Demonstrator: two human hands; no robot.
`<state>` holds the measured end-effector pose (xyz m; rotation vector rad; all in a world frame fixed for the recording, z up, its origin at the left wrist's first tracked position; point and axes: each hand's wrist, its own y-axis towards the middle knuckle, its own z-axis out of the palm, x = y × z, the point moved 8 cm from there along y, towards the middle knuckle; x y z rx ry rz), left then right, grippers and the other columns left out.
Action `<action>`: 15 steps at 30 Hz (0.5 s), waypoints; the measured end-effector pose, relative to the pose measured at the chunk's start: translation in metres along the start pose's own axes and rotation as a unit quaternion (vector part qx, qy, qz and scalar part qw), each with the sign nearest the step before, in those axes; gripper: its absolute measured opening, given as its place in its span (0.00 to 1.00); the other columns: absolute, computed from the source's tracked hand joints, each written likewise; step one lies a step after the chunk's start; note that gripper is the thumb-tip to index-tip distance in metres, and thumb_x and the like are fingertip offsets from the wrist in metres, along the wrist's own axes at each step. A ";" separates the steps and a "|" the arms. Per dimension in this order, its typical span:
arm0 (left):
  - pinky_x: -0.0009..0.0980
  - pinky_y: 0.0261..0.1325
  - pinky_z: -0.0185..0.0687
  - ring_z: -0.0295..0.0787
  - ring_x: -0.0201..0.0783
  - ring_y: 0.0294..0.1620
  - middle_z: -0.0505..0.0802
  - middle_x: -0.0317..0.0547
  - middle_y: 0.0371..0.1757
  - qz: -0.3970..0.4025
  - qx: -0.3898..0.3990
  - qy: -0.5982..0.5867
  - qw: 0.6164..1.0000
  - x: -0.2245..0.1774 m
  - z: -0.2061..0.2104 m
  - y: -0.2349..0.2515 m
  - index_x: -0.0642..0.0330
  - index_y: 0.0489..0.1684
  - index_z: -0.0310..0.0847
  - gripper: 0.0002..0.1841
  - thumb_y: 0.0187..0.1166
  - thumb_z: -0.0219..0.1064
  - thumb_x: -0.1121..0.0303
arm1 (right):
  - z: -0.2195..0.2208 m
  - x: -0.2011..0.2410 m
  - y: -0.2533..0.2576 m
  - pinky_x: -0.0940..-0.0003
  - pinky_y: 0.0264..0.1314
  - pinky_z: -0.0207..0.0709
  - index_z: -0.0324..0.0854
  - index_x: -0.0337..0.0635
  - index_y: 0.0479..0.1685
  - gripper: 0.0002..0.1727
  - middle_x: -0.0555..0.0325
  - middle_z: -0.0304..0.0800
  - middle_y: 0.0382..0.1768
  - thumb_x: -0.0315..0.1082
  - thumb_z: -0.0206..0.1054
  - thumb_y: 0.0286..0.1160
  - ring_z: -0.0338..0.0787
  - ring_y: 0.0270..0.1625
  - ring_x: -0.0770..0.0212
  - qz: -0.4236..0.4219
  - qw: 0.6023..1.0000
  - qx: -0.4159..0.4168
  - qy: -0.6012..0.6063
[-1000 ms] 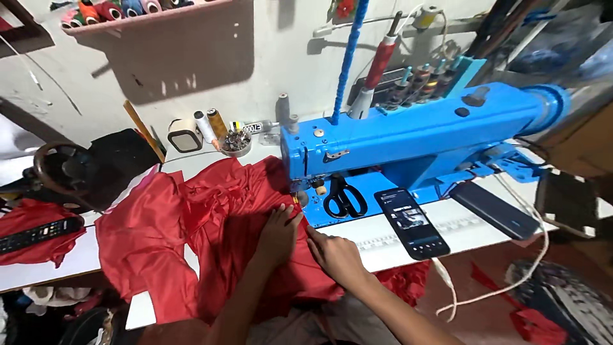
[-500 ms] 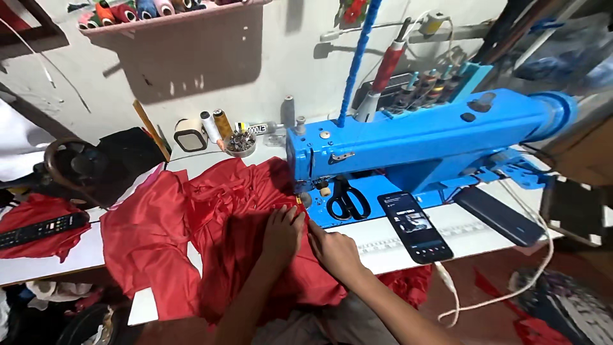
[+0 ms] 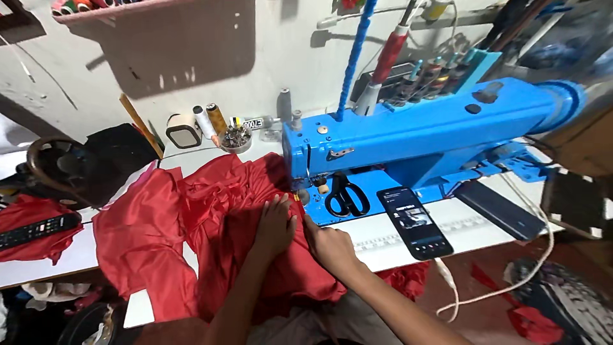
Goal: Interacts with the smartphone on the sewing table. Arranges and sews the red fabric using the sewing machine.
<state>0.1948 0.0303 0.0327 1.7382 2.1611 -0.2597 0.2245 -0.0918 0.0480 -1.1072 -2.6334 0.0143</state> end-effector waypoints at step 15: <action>0.52 0.79 0.73 0.83 0.56 0.76 0.90 0.56 0.70 0.109 -0.108 0.049 0.987 -0.018 -0.017 0.001 0.67 0.55 0.90 0.15 0.84 0.56 0.74 | -0.005 -0.005 0.002 0.39 0.38 0.84 0.78 0.42 0.79 0.24 0.42 0.95 0.35 0.38 0.53 0.88 0.95 0.38 0.36 -0.006 0.993 -0.061 0.097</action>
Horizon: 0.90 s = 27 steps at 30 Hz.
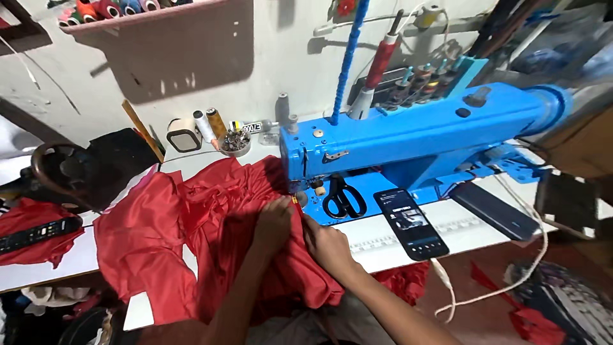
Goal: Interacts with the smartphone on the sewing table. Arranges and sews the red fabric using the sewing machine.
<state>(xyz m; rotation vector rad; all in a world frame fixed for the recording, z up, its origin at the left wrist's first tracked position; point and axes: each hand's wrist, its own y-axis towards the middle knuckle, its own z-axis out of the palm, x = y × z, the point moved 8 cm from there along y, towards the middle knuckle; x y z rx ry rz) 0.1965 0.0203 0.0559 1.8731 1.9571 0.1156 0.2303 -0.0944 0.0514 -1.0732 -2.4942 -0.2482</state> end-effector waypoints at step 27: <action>0.51 0.55 0.84 0.93 0.52 0.54 0.96 0.50 0.46 0.109 -0.056 0.119 0.985 -0.025 -0.004 0.016 0.60 0.38 0.93 0.08 0.78 0.66 0.74 | -0.014 -0.012 -0.015 0.40 0.43 0.82 0.85 0.41 0.65 0.19 0.45 0.93 0.33 0.40 0.58 0.86 0.93 0.38 0.41 0.017 0.994 0.028 0.100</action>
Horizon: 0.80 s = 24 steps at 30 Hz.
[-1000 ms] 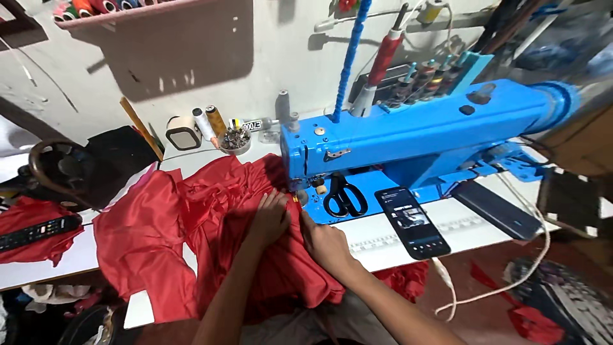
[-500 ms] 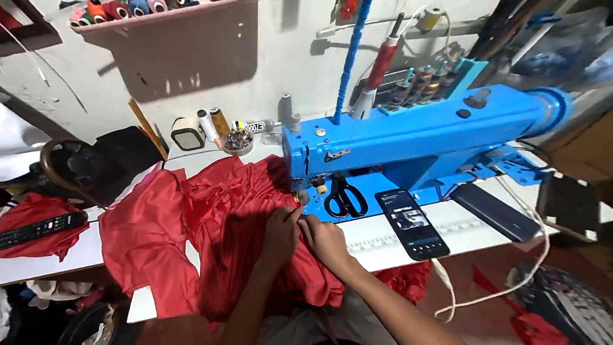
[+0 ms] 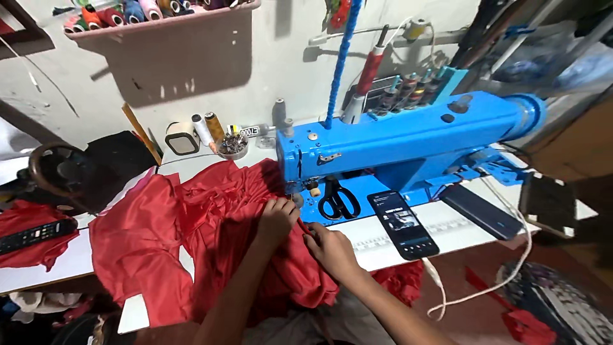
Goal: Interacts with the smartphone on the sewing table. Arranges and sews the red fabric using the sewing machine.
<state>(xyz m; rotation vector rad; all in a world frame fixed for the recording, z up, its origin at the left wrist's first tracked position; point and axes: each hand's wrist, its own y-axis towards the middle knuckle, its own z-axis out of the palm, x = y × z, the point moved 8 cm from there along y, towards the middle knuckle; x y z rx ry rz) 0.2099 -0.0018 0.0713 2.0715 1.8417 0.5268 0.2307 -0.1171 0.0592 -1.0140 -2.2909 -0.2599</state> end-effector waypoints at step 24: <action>0.64 0.76 0.65 0.74 0.58 0.83 0.87 0.50 0.75 -0.232 0.048 -0.120 0.964 0.005 0.012 -0.038 0.48 0.67 0.89 0.21 0.83 0.60 0.53 | 0.021 0.008 -0.023 0.44 0.35 0.85 0.85 0.45 0.72 0.21 0.44 0.95 0.34 0.34 0.57 0.86 0.95 0.36 0.40 -0.074 0.987 -0.007 -0.140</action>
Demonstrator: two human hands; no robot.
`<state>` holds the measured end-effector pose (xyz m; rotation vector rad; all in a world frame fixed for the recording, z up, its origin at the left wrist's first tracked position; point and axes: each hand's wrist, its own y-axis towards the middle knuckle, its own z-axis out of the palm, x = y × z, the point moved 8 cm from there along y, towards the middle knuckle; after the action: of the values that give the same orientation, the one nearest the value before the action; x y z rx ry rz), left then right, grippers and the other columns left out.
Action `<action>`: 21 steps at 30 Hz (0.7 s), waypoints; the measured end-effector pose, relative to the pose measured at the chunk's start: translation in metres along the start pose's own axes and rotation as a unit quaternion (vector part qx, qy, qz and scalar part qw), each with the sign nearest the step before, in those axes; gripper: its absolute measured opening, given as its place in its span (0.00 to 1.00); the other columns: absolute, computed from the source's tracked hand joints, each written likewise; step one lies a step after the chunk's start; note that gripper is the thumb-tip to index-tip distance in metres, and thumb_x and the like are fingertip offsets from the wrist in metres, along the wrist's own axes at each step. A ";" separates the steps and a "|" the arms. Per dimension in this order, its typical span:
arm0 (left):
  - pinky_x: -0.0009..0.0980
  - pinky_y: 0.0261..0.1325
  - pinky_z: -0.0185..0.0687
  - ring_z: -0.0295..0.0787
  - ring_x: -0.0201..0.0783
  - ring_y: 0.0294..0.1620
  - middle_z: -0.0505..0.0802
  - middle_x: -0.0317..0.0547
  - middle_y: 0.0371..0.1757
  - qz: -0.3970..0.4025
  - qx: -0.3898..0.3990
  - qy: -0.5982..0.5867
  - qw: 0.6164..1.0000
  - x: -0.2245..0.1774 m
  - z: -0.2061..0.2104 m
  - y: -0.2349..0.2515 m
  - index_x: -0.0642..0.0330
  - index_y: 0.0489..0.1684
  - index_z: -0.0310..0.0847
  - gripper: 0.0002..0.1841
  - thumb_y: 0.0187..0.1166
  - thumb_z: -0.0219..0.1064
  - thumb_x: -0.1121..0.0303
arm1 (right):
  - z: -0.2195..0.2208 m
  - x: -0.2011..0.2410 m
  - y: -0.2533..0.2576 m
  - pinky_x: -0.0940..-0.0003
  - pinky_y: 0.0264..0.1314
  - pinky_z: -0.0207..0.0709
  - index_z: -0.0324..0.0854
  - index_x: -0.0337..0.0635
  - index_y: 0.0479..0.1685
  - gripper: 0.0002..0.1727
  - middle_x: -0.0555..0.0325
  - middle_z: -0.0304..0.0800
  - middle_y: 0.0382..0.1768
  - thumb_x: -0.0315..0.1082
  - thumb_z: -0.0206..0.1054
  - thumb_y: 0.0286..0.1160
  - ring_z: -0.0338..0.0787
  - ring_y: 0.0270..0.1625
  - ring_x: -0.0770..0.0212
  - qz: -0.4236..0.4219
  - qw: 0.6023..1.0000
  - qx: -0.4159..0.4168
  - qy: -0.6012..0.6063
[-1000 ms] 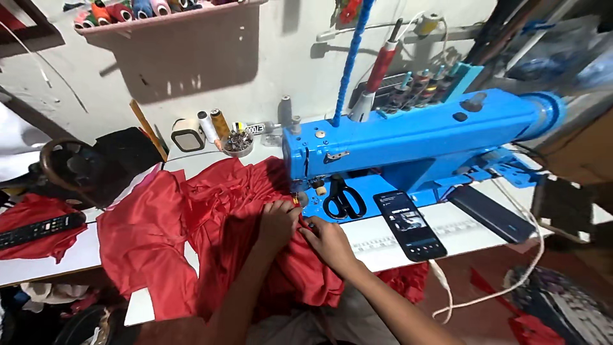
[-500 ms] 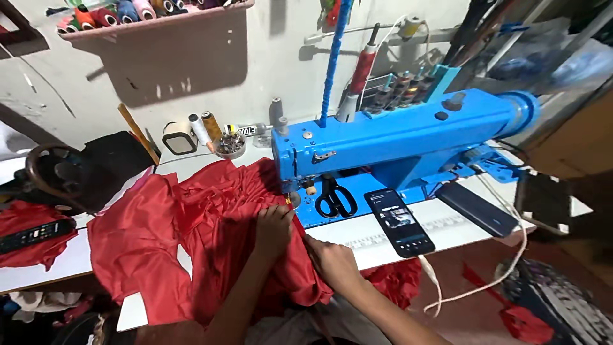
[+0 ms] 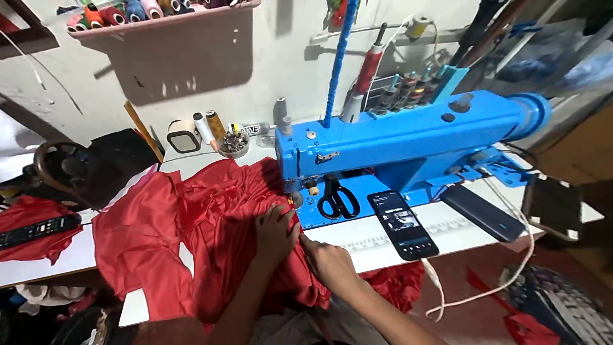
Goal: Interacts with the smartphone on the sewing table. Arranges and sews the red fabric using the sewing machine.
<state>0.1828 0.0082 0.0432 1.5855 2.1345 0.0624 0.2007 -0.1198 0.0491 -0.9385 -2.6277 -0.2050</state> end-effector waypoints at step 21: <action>0.54 0.76 0.70 0.84 0.53 0.71 0.90 0.56 0.63 -0.029 0.026 -0.021 0.999 0.037 0.002 0.049 0.64 0.57 0.86 0.31 0.73 0.71 0.42 | 0.001 0.001 0.038 0.41 0.41 0.83 0.71 0.47 0.85 0.26 0.41 0.94 0.35 0.37 0.48 0.90 0.95 0.42 0.36 0.067 0.993 0.090 -0.029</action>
<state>0.2196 0.0576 0.0436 1.5393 2.1645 -0.0464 0.2241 -0.0894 0.0493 -1.0676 -2.5700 0.0935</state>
